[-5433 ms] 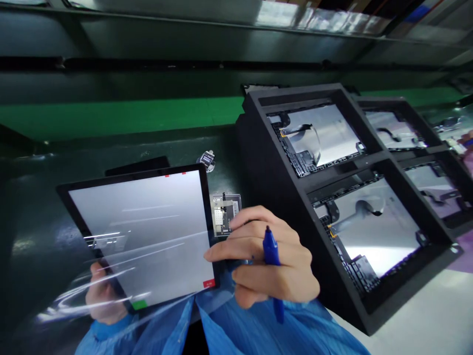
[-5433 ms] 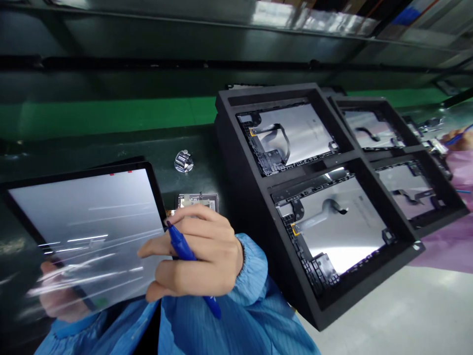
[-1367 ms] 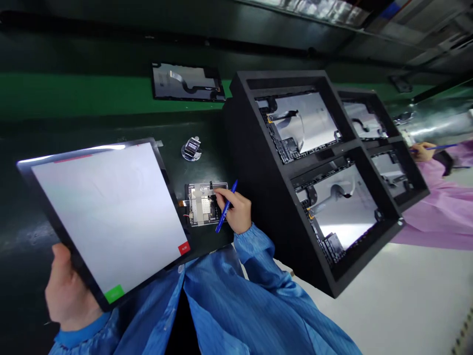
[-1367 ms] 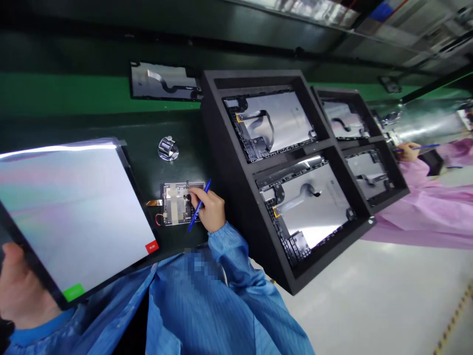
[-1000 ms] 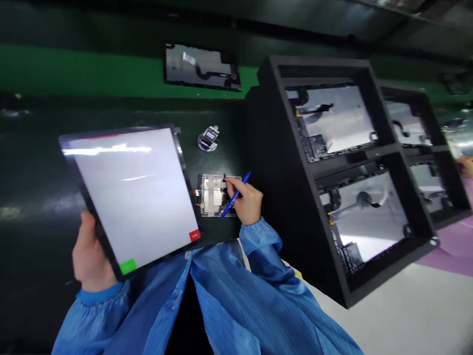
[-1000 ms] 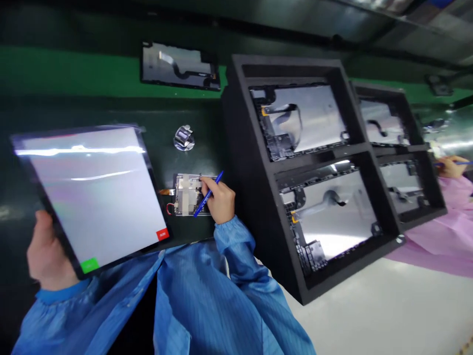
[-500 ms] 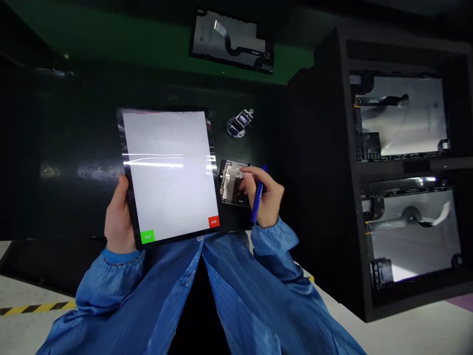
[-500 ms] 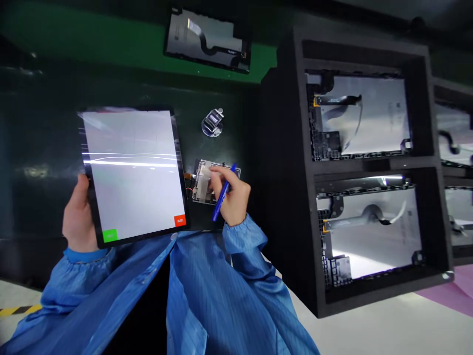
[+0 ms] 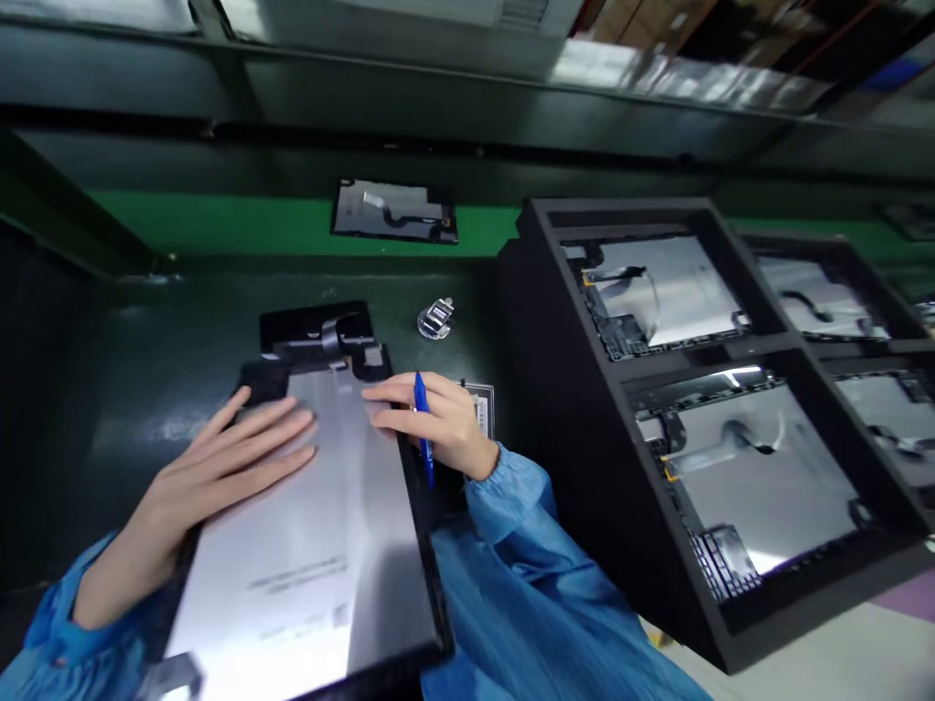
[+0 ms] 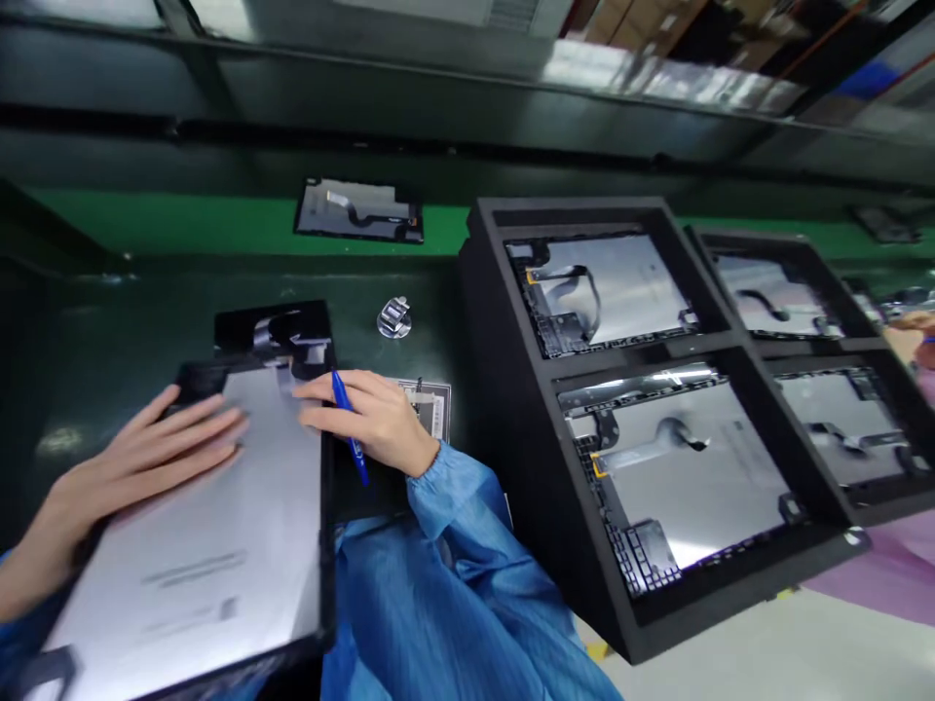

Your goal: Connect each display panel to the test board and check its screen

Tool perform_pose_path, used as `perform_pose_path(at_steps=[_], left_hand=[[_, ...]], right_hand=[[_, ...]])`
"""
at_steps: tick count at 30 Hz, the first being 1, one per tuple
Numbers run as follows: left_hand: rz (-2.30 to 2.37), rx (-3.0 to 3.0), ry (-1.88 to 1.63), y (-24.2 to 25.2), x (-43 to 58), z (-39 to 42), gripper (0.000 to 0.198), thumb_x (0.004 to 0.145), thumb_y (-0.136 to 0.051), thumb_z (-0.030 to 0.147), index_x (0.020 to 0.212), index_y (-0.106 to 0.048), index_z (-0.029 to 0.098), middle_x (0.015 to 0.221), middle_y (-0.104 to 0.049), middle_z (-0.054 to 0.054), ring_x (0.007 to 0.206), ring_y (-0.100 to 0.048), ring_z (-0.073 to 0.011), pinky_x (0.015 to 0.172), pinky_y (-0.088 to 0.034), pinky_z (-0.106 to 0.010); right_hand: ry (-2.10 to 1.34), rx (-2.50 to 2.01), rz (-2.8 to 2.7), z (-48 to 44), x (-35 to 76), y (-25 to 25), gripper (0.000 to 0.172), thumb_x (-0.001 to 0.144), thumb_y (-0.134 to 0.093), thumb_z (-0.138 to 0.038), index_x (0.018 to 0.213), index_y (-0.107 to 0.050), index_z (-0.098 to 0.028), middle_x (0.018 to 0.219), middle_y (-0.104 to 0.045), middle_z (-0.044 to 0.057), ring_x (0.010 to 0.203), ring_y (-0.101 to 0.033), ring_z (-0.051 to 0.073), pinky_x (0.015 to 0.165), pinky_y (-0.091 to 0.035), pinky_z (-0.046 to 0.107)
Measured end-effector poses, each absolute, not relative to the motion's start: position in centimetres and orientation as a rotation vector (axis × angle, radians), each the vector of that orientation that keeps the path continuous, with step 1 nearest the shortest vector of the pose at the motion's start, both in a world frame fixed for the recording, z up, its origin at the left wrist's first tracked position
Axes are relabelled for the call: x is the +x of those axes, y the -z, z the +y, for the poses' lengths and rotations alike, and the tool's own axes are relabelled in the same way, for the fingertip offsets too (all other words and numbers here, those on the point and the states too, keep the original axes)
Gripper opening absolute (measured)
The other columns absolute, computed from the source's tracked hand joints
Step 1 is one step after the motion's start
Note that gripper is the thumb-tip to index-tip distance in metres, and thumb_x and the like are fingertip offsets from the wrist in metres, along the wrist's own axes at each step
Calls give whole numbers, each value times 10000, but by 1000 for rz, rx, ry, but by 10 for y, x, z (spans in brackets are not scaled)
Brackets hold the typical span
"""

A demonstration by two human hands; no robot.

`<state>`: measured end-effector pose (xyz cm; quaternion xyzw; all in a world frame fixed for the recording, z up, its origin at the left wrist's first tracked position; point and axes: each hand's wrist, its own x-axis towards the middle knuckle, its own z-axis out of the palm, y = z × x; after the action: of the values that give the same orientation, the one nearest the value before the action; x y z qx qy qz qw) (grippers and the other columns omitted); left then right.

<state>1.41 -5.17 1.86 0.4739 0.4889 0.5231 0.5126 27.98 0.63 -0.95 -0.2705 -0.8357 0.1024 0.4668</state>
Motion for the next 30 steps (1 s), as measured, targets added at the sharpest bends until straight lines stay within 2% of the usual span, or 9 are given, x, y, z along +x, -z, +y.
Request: perform_pose_path(at_steps=[4, 9, 11, 14, 17, 19, 22, 27, 30], left_hand=[[1231, 2157, -827, -24, -5, -38, 288, 942, -544, 271, 1137, -752, 314, 1276, -691, -25, 1325, -544, -240, 1244, -11, -463], [977, 3003, -630, -19, -21, -29, 690, 964, -352, -24, 1553, -307, 332, 1561, -412, -35, 1505, -249, -203, 1251, -81, -551], [909, 3027, -607, -13, -25, -23, 704, 963, -343, -9, 1575, -247, 325, 1606, -335, -23, 1519, -208, -222, 1257, -96, -542], [992, 2924, -511, 0, -30, -15, 651, 997, -374, 115, 1586, -217, 346, 1638, -281, -24, 1520, -212, -280, 1248, -115, -572], [1095, 2830, -438, 15, -35, -12, 633, 1012, -406, 214, 1594, -187, 329, 1645, -270, -86, 1518, -203, -335, 1228, -129, -623], [1157, 2795, -410, 28, -37, -13, 648, 1009, -398, 185, 1595, -170, 342, 1648, -259, -101, 1523, -183, -336, 1222, -143, -626], [1243, 2769, -354, 45, -43, -12, 678, 1000, -354, 114, 1592, -142, 367, 1659, -222, -106, 1524, -179, -331, 1209, -186, -629], [1414, 2817, -258, 37, -46, -7, 738, 937, -216, -11, 1605, -103, 283, 1671, -120, -166, 1523, -146, -369, 1166, -221, -694], [1448, 2647, -546, 11, -19, -7, 612, 967, -313, 58, 1559, -276, 207, 1600, -336, -169, 1509, -231, -343, 1199, -215, -646]], right_hand=[[94, -870, -1955, 19, 285, 10, 394, 965, -549, -179, 1349, -540, -268, 1487, -531, 82, 1376, -509, 220, 1077, -506, 430], [-241, -1010, -1784, 33, 292, 8, 756, 954, -579, -265, 1578, -152, -292, 1622, -322, 101, 1492, -352, 261, 1198, -374, 493], [-485, -1003, -1738, 36, 294, 8, 718, 949, -556, -237, 1567, -193, -272, 1541, -451, 107, 1409, -477, 244, 1159, -431, 455], [-834, -1022, -1626, 35, 296, 7, 549, 903, -555, -188, 1433, -423, -244, 1150, -704, 58, 1039, -707, 190, 979, -557, 375], [-1167, -1007, -1428, 31, 299, 4, 296, 838, -652, -214, 1116, -549, -225, 798, -660, -30, 696, -690, 136, 718, -580, 283], [-1380, -890, -1315, 28, 300, 1, 303, 796, -742, -259, 958, -488, -223, 721, -605, -59, 569, -612, 96, 580, -521, 222], [-1517, -754, -1272, 23, 299, -3, 396, 786, -797, -308, 865, -418, -223, 698, -590, -60, 541, -548, 71, 529, -449, 187], [-1465, -797, -1429, 16, 287, -1, 334, 833, -761, -290, 845, -435, -216, 750, -631, -34, 673, -640, 106, 690, -509, 240], [-1449, -841, -1587, 14, 280, 1, 266, 883, -690, -280, 862, -430, -225, 800, -683, -15, 751, -684, 132, 734, -519, 258]])
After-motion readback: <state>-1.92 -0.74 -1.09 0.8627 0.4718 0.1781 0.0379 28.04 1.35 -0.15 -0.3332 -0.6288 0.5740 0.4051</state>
